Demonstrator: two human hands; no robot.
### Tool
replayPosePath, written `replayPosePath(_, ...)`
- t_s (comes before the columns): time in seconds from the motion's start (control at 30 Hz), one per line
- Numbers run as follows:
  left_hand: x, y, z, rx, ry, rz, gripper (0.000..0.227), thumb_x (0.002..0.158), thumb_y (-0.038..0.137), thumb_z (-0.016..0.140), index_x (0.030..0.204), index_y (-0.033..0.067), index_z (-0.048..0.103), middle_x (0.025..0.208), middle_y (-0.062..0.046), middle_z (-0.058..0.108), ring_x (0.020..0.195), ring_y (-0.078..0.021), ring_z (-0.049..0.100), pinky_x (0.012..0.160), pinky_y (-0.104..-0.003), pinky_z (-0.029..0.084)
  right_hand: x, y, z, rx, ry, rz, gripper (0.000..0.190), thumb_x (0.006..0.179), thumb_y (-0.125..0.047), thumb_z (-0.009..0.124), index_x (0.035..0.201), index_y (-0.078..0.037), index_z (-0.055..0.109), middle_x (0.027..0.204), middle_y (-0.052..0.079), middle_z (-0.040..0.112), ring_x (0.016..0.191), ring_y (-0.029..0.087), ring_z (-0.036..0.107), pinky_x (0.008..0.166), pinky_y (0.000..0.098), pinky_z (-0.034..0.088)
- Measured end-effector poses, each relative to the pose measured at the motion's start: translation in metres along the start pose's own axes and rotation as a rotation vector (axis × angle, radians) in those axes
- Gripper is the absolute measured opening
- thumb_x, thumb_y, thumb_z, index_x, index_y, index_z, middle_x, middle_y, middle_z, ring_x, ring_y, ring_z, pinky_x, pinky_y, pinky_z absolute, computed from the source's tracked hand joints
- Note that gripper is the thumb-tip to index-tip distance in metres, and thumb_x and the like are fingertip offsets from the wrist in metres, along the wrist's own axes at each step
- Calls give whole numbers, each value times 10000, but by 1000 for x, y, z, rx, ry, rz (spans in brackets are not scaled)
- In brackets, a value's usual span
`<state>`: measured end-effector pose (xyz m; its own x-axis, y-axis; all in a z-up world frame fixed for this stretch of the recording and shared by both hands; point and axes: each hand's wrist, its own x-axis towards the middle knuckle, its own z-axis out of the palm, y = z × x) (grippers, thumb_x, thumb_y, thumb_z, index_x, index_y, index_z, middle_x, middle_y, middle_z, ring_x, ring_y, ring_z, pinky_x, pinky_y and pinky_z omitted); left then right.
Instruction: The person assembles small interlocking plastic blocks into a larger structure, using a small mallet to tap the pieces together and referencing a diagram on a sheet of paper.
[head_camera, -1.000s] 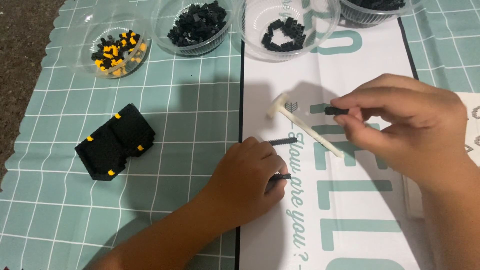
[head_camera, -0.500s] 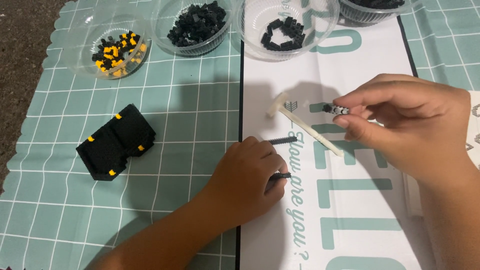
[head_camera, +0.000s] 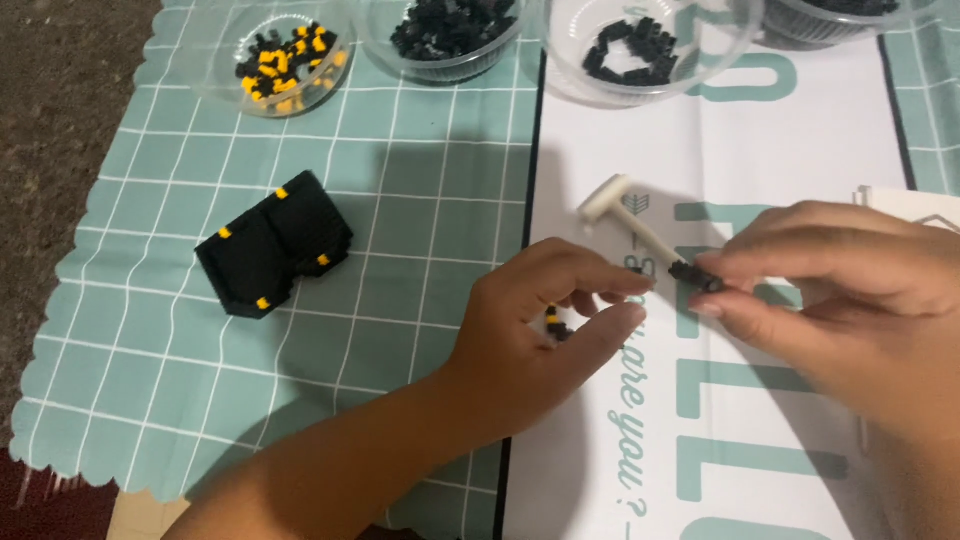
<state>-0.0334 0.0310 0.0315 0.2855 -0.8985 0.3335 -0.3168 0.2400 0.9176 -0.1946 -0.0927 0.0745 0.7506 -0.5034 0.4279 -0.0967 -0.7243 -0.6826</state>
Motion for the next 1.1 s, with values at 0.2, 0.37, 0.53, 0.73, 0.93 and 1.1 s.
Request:
replayPosePath(0.2, 0, -6, -2, 80, 29, 176, 276, 938, 172, 621, 1206, 155, 556, 1016, -30, 645, 964, -156, 627, 772, -269, 539, 3, -9, 1, -58, -70, -11, 265, 643, -76, 774, 881, -24, 672, 758, 81, 688, 662, 144, 687, 500, 168, 554)
replayPosePath(0.37, 3, -14, -5, 343, 72, 442, 142, 963, 168, 626, 1105, 172, 622, 955, -24, 601, 915, -165, 619, 871, -339, 455, 3, -3, 1, -27, -156, -78, 285, 634, -130, 770, 902, -84, 687, 769, 46, 713, 572, 103, 675, 505, 157, 521)
replayPosePath(0.53, 4, -15, -7, 394, 88, 480, 150, 923, 134, 691, 1056, 177, 635, 948, -32, 588, 890, -183, 598, 796, -361, 407, 3, -1, -2, -54, -188, -47, 289, 622, -180, 787, 891, -139, 691, 708, -7, 688, 544, 64, 632, 458, 152, 458)
replayPosePath(0.73, 6, -9, -5, 305, 170, 390, 163, 863, 104, 738, 1005, 136, 664, 941, -44, 591, 890, -163, 617, 863, -333, 465, 1, 17, -10, -45, -176, -80, 616, 548, -165, 835, 1107, -31, 612, 793, 38, 685, 702, 109, 655, 669, 196, 586)
replayPosePath(0.93, 6, -9, -5, 290, 197, 387, 187, 839, 89, 762, 991, 127, 659, 942, -50, 595, 862, -176, 612, 851, -331, 475, -1, 17, -13, -28, -131, 3, 593, 572, -93, 822, 1119, -9, 610, 773, 71, 648, 680, 136, 607, 651, 224, 542)
replayPosePath(1.1, 6, -8, -5, 303, 198, 397, 181, 847, 97, 763, 992, 130, 660, 951, -45, 586, 840, -165, 598, 836, -315, 470, 2, 9, -10, -67, -136, -37, 536, 583, -107, 828, 1072, -9, 632, 776, 66, 664, 684, 131, 620, 651, 213, 549)
